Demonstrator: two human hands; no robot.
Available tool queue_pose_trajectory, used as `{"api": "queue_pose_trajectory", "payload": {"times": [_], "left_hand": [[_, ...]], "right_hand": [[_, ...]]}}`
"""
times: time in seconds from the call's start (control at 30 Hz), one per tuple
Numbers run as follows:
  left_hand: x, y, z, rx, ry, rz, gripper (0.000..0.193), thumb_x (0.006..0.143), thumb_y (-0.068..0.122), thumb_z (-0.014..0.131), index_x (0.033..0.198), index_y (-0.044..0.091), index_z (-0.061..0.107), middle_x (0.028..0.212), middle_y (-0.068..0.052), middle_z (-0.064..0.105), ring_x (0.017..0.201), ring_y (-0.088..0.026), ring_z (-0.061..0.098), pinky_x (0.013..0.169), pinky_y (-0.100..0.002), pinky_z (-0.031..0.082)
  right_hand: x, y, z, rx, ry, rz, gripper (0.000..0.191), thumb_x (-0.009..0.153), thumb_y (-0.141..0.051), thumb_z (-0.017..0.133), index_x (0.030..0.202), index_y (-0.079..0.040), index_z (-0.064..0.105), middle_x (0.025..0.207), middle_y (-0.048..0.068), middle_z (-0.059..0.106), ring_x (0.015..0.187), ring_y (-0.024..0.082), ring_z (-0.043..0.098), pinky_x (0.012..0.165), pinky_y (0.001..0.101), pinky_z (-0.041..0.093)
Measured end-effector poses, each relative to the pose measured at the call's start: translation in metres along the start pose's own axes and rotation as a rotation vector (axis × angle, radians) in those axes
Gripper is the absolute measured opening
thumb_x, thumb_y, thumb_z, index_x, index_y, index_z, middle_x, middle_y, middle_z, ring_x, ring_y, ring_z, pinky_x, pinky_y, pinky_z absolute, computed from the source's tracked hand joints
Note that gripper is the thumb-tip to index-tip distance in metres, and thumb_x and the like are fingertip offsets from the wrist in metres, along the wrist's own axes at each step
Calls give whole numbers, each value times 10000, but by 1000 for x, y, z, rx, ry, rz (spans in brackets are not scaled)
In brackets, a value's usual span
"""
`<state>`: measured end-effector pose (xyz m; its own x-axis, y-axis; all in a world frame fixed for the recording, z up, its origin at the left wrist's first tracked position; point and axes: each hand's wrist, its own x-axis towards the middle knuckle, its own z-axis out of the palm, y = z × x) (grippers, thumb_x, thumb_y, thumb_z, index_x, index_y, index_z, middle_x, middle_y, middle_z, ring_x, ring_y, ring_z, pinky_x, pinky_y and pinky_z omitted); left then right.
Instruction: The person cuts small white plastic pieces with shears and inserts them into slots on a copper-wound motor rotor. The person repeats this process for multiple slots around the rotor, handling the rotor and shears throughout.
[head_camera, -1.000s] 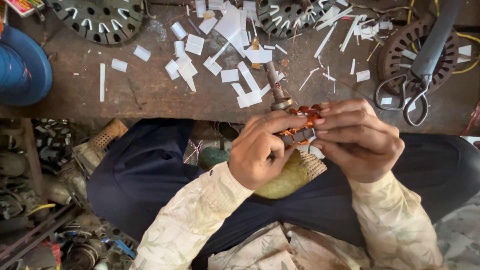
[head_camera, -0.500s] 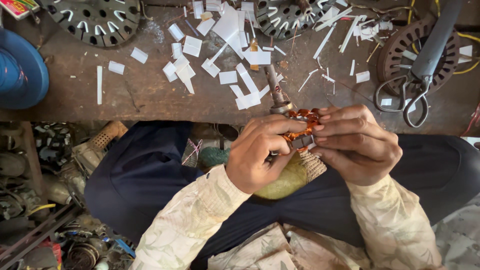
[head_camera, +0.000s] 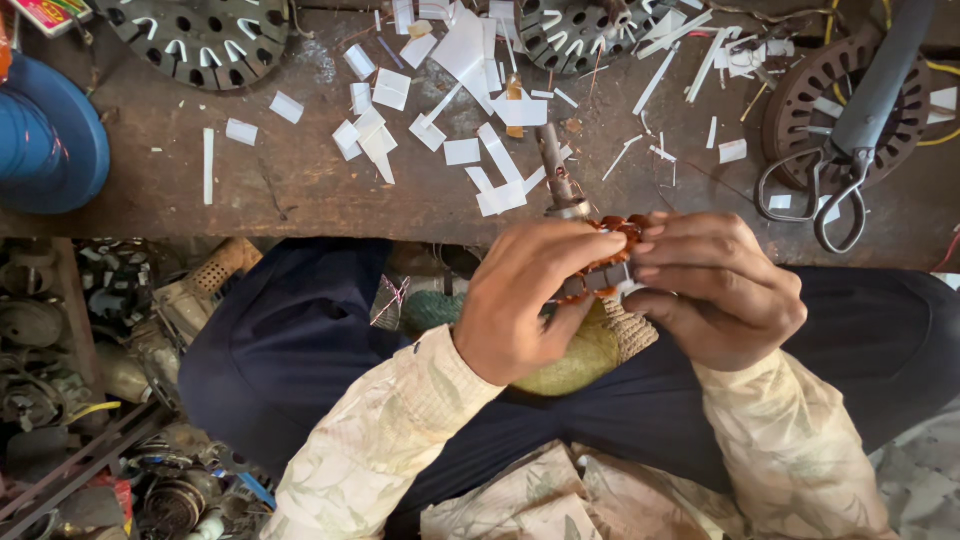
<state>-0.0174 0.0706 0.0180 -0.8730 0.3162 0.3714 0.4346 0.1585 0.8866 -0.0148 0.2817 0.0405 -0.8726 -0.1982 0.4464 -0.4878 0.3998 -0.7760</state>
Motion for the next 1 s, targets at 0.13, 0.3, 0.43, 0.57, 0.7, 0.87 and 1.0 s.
{"api": "queue_pose_trajectory", "payload": {"times": [0.13,0.3,0.43,0.57,0.7,0.87,1.0], "left_hand": [[7,5,-6,54,1,-23,589,813,-70,782,1335,123,589,1287,-103,585,1207,-305,610,1037,-395,519],[14,8,-9,-17,-3,-76,532,816,-74,754,1294,98,596,1250,-112,580,1131,-314,615,957,-374,522],[16,9,-5,6,20,-55,528,813,-76,752,1283,107,597,1235,-99,584,1115,-309,614,970,-382,513],[15,11,-2,38,24,-46,560,809,-70,748,1310,114,580,1264,-99,573,1143,-316,604,996,-391,505],[16,14,1,91,10,-54,591,814,-83,740,1341,121,566,1269,-101,562,1135,-323,594,980,-405,500],[16,15,4,66,1,-74,594,804,-67,738,1337,123,559,1261,-108,558,1199,-335,602,1027,-428,510],[17,11,2,78,52,-61,584,838,-65,729,1361,132,561,1240,-116,563,1176,-331,596,1011,-405,513]], "right_hand": [[-1,-6,3,-289,4,-205,283,777,65,906,985,19,719,1059,150,714,1043,322,712,999,468,627],[0,-19,5,-471,-39,-236,256,864,149,842,1053,36,710,1096,158,705,1059,340,735,942,405,636],[10,-31,3,-548,-79,-257,225,885,152,784,1067,56,693,1088,166,688,1056,341,739,955,421,641],[23,-40,2,-724,-130,-363,171,881,122,773,1027,85,692,1039,184,680,990,338,738,876,390,631],[28,-44,2,-853,-169,-406,120,895,71,756,997,81,695,1014,181,679,947,325,740,807,374,619],[29,-35,-5,-899,-197,-523,129,896,2,773,946,81,684,967,170,674,905,314,747,738,349,613],[21,-27,-4,-832,-178,-496,141,931,4,791,975,56,668,1035,169,697,990,326,771,758,352,605]]}}
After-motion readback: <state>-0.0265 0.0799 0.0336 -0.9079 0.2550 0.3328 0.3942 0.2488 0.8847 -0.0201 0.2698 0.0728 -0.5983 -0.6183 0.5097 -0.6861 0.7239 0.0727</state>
